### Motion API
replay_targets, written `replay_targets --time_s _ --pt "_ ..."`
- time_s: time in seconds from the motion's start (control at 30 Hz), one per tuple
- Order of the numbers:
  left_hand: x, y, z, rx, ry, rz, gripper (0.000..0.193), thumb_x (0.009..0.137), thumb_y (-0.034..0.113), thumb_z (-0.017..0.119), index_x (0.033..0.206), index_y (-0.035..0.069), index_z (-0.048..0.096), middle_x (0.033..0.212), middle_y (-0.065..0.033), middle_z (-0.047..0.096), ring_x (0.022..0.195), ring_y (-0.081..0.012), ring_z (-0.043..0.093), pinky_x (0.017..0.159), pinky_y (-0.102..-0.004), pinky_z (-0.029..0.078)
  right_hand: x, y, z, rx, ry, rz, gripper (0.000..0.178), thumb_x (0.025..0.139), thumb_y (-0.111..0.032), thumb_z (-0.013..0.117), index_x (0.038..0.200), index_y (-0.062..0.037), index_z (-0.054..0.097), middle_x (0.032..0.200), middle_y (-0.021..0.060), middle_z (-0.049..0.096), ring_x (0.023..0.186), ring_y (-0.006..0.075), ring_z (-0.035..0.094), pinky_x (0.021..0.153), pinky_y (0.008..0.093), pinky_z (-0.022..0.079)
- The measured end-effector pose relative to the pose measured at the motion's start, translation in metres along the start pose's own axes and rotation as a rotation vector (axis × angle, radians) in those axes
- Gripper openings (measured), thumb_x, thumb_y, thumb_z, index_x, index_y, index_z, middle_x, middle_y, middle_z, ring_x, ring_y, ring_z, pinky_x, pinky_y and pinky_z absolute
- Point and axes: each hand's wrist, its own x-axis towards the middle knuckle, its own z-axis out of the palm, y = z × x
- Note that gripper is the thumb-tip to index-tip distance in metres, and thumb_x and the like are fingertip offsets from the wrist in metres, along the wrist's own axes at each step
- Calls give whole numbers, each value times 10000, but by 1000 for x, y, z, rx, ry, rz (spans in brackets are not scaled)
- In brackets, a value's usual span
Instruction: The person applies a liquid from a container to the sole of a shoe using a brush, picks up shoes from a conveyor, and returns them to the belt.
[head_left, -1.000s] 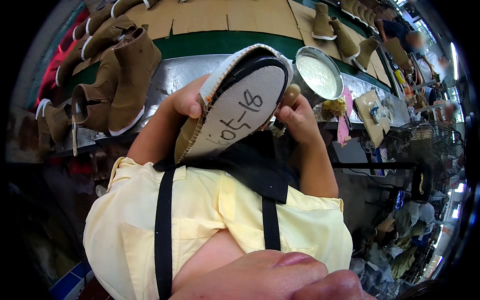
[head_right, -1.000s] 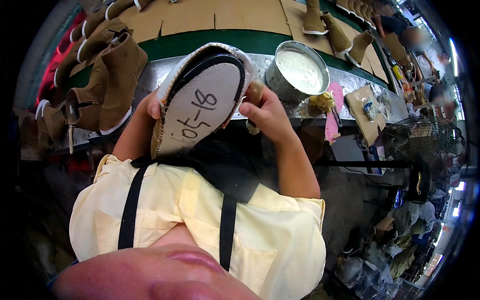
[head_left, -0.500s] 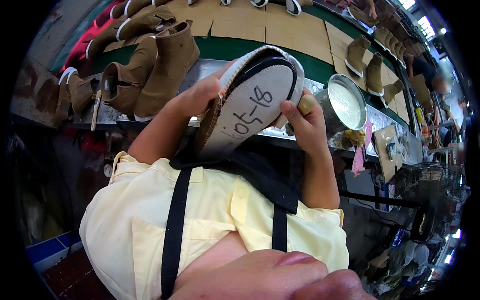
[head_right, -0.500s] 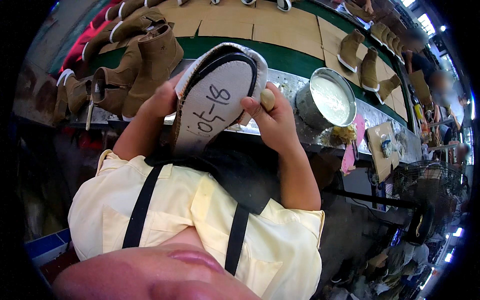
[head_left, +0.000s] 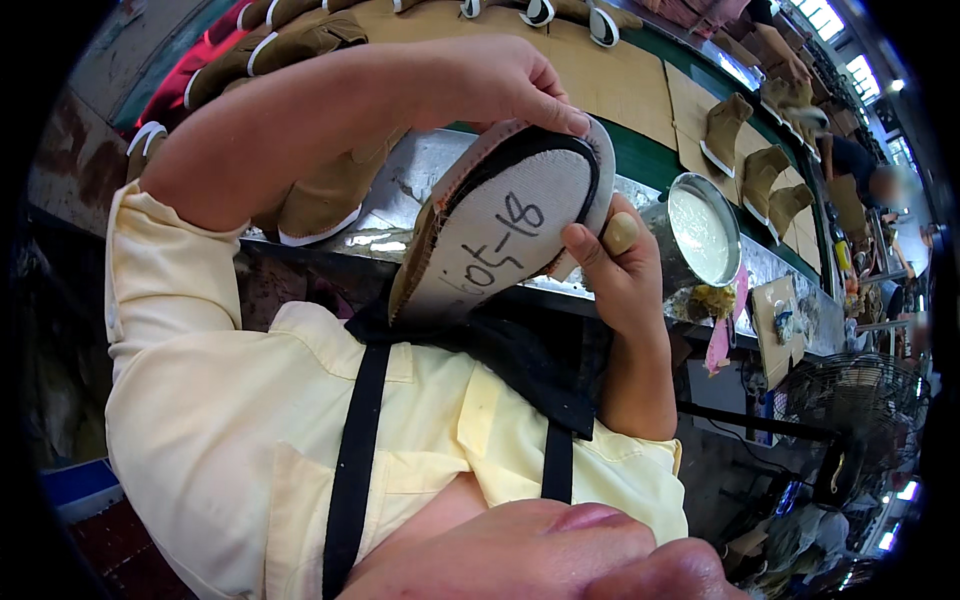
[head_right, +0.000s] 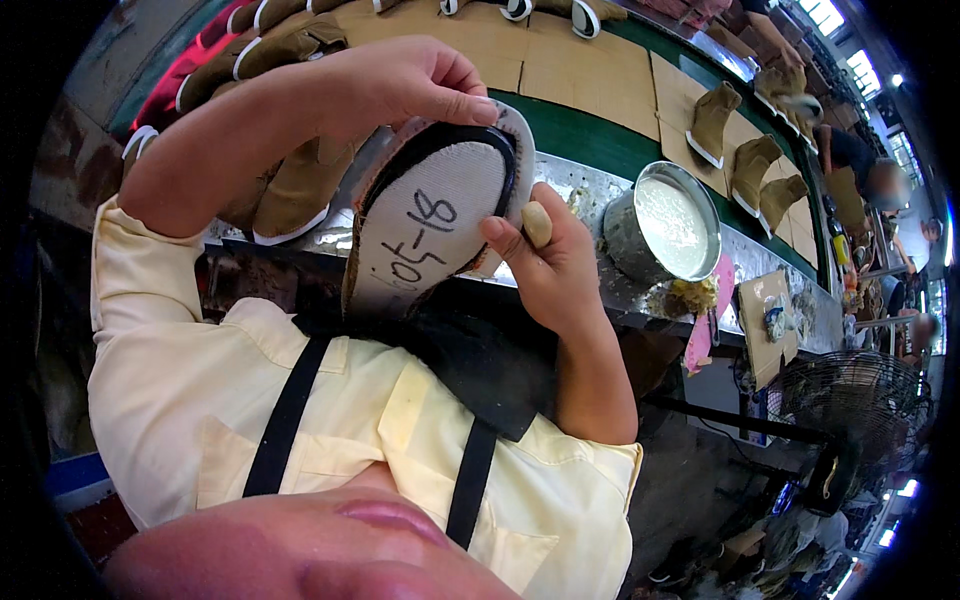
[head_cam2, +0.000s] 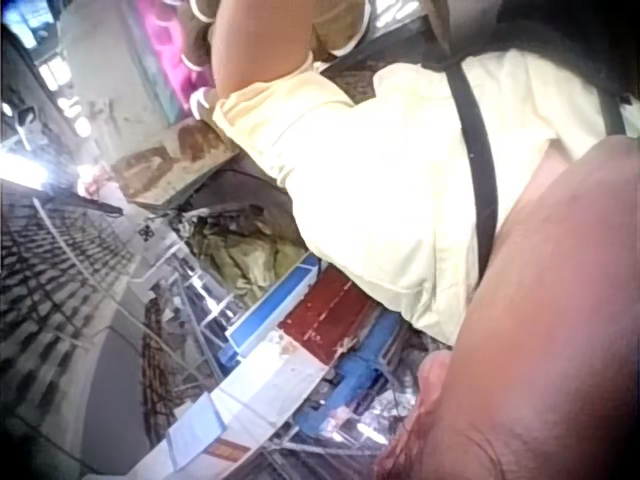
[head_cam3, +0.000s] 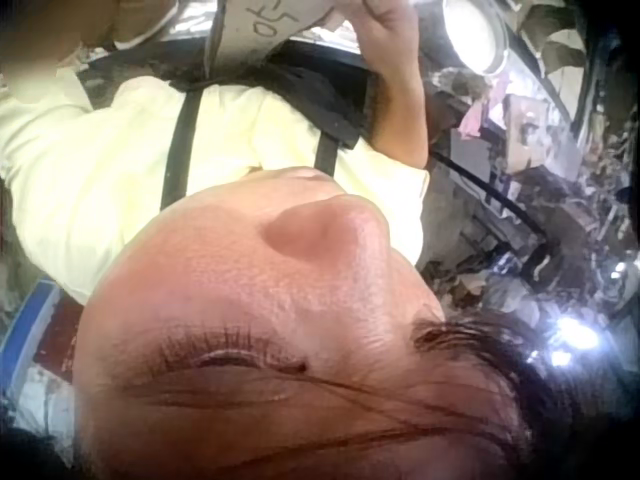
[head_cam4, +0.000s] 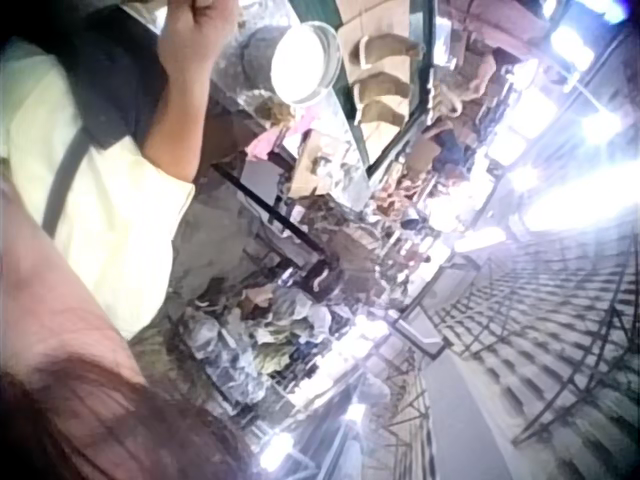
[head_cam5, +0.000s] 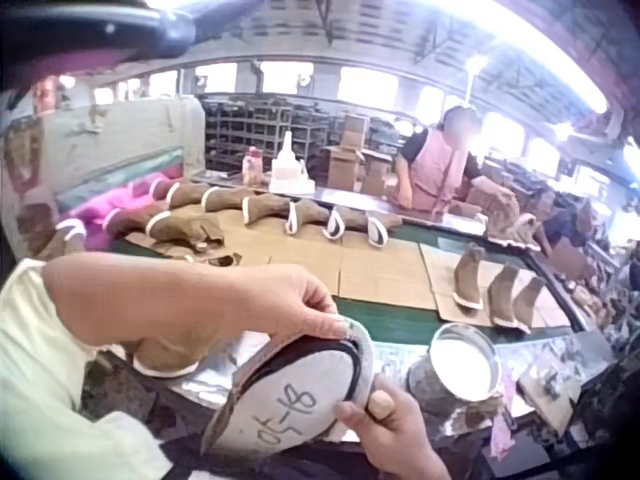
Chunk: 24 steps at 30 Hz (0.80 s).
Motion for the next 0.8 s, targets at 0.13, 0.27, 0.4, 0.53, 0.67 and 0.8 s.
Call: replay_targets --time_s 0.13,0.27,0.4,0.53,0.67,0.8 --pt "9 0 -2 495 169 341 215 785 216 643 833 22 565 691 -43 552 612 -132 541 532 -239 429 -2 1 -1 -16 43 68 207 843 -219 600 848 -30 514 700 -1 517 663 71 443 591 221 395" --pt "-9 0 10 984 432 718 162 759 133 639 842 25 553 698 -110 526 631 -208 547 555 -262 434 -1 5 0 -51 49 43 209 843 -218 599 842 -29 508 689 2 510 646 71 436 579 218 389" --pt "-26 6 5 662 319 412 198 792 179 632 872 21 544 688 -58 517 637 -130 529 538 -247 415 0 4 -2 -3 18 82 204 846 -214 594 856 -30 507 705 8 529 658 71 458 593 215 397" --pt "-42 6 7 214 113 11 212 809 129 620 929 6 498 645 7 463 583 -56 431 510 -198 361 -2 6 1 51 51 86 200 854 -218 582 880 -32 513 731 10 553 677 70 489 611 211 407" --pt "-52 -7 24 479 248 452 238 793 33 594 998 36 474 632 6 422 544 -52 404 489 -212 353 -3 7 0 30 36 85 194 861 -213 570 900 -30 519 744 9 562 687 70 507 621 209 414" --pt "-55 -37 23 155 285 779 289 824 42 566 1097 50 468 775 -17 484 548 -53 435 481 -197 374 -2 5 2 82 51 76 188 863 -204 567 906 -27 520 745 8 561 685 67 501 615 208 411"
